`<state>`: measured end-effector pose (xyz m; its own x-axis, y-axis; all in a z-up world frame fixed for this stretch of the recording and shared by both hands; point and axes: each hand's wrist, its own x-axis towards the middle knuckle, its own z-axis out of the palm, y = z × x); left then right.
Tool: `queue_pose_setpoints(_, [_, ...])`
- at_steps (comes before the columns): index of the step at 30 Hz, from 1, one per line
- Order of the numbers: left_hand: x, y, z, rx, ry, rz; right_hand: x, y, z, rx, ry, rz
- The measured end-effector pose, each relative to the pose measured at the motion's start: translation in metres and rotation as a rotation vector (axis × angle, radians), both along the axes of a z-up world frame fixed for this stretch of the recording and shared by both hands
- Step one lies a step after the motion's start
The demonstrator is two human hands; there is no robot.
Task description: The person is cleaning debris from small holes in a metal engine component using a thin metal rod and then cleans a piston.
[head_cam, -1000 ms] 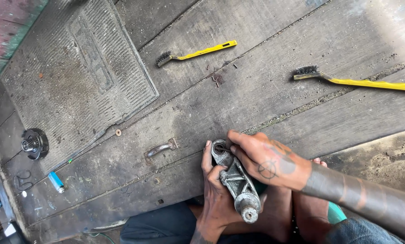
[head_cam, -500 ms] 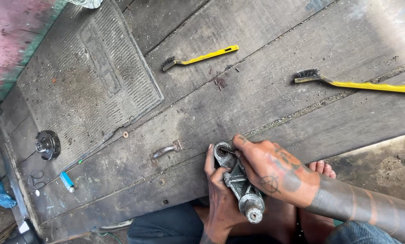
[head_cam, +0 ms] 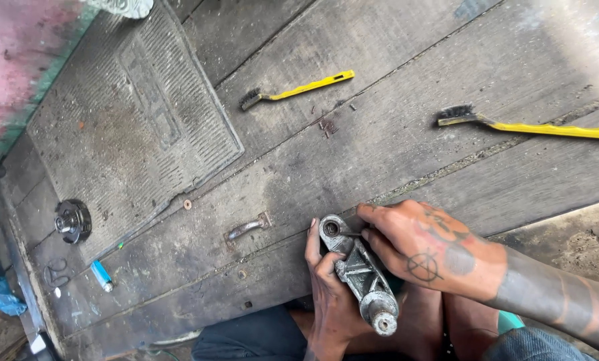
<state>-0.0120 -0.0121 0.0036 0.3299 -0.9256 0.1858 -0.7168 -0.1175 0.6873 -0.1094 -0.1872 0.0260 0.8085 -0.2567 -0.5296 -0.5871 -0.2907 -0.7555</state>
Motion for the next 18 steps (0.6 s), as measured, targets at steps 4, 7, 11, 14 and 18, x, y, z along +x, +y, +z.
queue_pose_setpoints(4, [-0.005,0.002,-0.006,0.015,-0.002,0.032,-0.014,0.006,-0.015,0.038,-0.097,-0.08])
queue_pose_setpoints(7, [-0.004,0.003,-0.004,0.016,-0.003,0.045,-0.02,0.015,-0.032,0.02,-0.18,-0.118])
queue_pose_setpoints(11, [-0.004,0.004,-0.008,0.016,-0.005,0.038,-0.017,0.014,-0.024,-0.001,-0.139,-0.11])
queue_pose_setpoints(14, [-0.01,0.006,-0.009,0.028,-0.042,0.052,-0.013,0.007,-0.004,0.046,-0.03,-0.123])
queue_pose_setpoints(18, [-0.017,0.001,-0.009,-0.003,-0.074,0.075,-0.012,0.008,-0.008,0.022,-0.002,-0.131])
